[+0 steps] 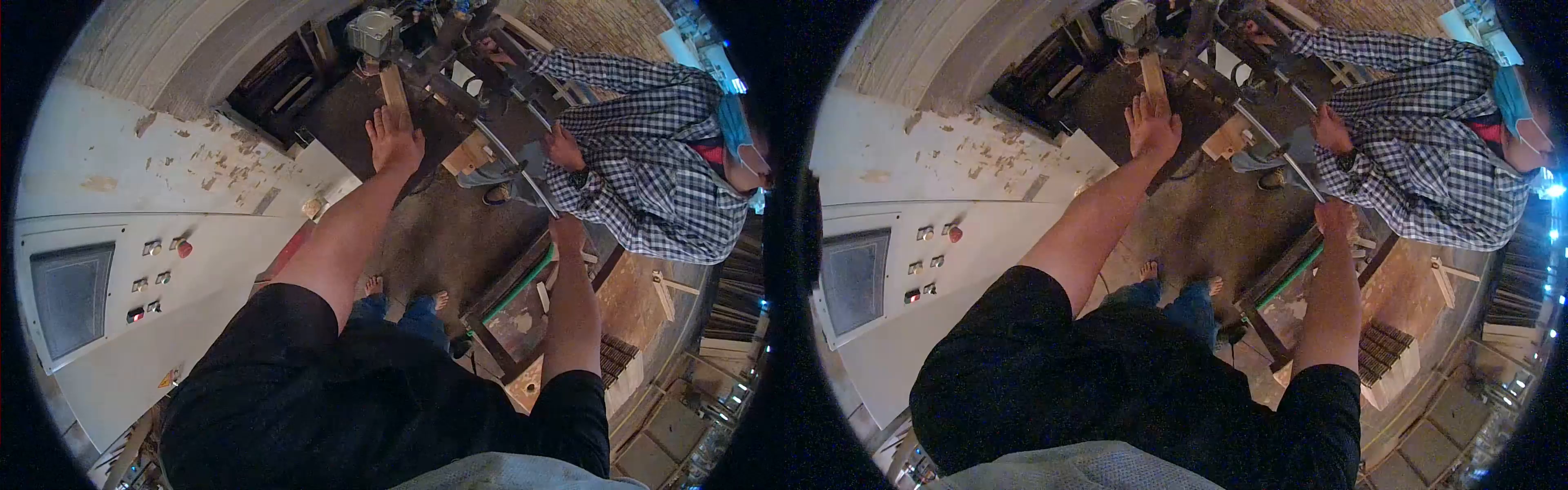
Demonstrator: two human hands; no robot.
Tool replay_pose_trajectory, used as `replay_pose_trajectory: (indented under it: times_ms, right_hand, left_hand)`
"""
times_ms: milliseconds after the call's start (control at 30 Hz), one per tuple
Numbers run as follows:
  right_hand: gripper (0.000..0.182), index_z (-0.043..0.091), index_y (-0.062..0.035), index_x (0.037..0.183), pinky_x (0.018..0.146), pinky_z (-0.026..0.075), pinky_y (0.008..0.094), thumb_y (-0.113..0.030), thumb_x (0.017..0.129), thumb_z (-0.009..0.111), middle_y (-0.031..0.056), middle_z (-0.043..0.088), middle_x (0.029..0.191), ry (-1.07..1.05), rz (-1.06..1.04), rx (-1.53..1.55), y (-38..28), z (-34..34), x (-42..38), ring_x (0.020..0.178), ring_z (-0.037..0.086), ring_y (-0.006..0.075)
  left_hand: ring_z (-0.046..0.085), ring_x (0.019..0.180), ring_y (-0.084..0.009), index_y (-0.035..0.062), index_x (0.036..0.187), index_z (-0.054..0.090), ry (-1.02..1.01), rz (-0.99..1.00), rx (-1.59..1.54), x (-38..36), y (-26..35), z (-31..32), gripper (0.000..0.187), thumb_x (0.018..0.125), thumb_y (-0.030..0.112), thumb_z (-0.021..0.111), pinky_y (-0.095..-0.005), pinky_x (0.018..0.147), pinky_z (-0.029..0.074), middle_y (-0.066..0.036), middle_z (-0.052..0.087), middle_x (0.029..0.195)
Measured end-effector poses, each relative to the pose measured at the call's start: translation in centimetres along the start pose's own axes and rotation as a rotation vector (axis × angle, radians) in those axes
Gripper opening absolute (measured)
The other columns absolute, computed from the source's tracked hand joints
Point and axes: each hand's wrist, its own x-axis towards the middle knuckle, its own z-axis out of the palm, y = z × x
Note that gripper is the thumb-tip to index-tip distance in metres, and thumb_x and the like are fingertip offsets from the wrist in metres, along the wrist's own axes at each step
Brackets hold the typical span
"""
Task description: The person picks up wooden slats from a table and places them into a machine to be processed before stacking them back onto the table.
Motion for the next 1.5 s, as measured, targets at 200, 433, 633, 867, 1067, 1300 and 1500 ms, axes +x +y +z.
replay_pose_trajectory:
  times_ms: [200,433,633,867,1067,1300,1500]
  right_hand:
    - [0.049,0.067,-0.0108,0.123,0.098,0.052,0.0514,-0.047,0.093,0.056,0.0229,0.066,0.121,0.025,-0.011,0.043,-0.2,-0.9,-1.0,0.114,0.063,0.0408]
    - [0.049,0.069,-0.0114,0.121,0.094,0.053,0.051,-0.048,0.09,0.058,0.0203,0.067,0.122,-0.033,0.076,0.055,0.4,0.6,0.3,0.112,0.065,0.0369]
    - [0.048,0.072,-0.0112,0.115,0.098,0.049,0.0499,-0.047,0.088,0.056,0.0175,0.067,0.123,-0.029,-0.099,-0.059,-0.5,1.0,-0.2,0.118,0.061,0.0361]
    - [0.05,0.073,-0.0098,0.114,0.102,0.048,0.0497,-0.049,0.091,0.053,0.0176,0.062,0.132,-0.062,-0.083,0.058,-0.7,-1.4,-1.6,0.128,0.056,0.0336]
    - [0.043,0.067,-0.0024,0.116,0.087,0.056,0.0494,-0.032,0.087,0.055,0.0195,0.071,0.108,-0.125,-0.147,-0.037,-0.6,-1.6,-1.4,0.097,0.07,0.0383]
    - [0.057,0.064,-0.009,0.129,0.102,0.049,0.0503,-0.05,0.089,0.062,0.0213,0.063,0.128,-0.067,-0.044,0.044,-0.7,-1.9,-1.3,0.122,0.059,0.0366]
    - [0.043,0.071,-0.0157,0.121,0.1,0.05,0.0489,-0.041,0.088,0.065,0.0178,0.066,0.125,0.013,0.043,0.104,-0.2,-1.3,-1.4,0.118,0.062,0.0359]
  left_hand:
    - [0.023,0.148,-0.0433,0.0079,0.15,0.04,-0.006,0.01,0.001,-0.2,0.1,-0.1,0.062,0.098,0.041,0.046,-0.0589,0.121,0.014,-0.027,0.029,0.157]
    - [0.03,0.145,-0.0409,0.0078,0.147,0.044,0.055,0.006,-0.002,-0.3,0.3,-1.7,0.065,0.095,0.044,0.053,-0.0573,0.119,0.019,-0.025,0.037,0.152]
    - [0.04,0.138,-0.0365,0.004,0.141,0.052,-0.203,-0.056,-0.021,0.6,1.4,-4.2,0.065,0.092,0.047,0.059,-0.0547,0.114,0.027,-0.02,0.046,0.148]
    - [0.024,0.149,-0.0362,0.0165,0.151,0.043,-0.019,-0.003,0.169,-0.1,-0.3,0.1,0.059,0.1,0.046,0.047,-0.0558,0.118,0.023,-0.019,0.033,0.157]
    - [0.03,0.145,-0.0353,0.0142,0.143,0.051,-0.093,-0.011,0.023,0.5,-0.6,-0.8,0.056,0.096,0.045,0.051,-0.0557,0.119,0.021,-0.02,0.038,0.154]
    - [0.034,0.142,-0.0425,0.0158,0.144,0.05,0.105,0.033,0.021,-0.2,-0.5,0.4,0.054,0.096,0.042,0.052,-0.0601,0.116,0.024,-0.022,0.04,0.151]
    - [0.031,0.143,-0.044,0.0154,0.144,0.049,0.087,0.037,-0.025,-0.4,0.3,-0.5,0.052,0.098,0.039,0.051,-0.0599,0.118,0.021,-0.025,0.037,0.151]
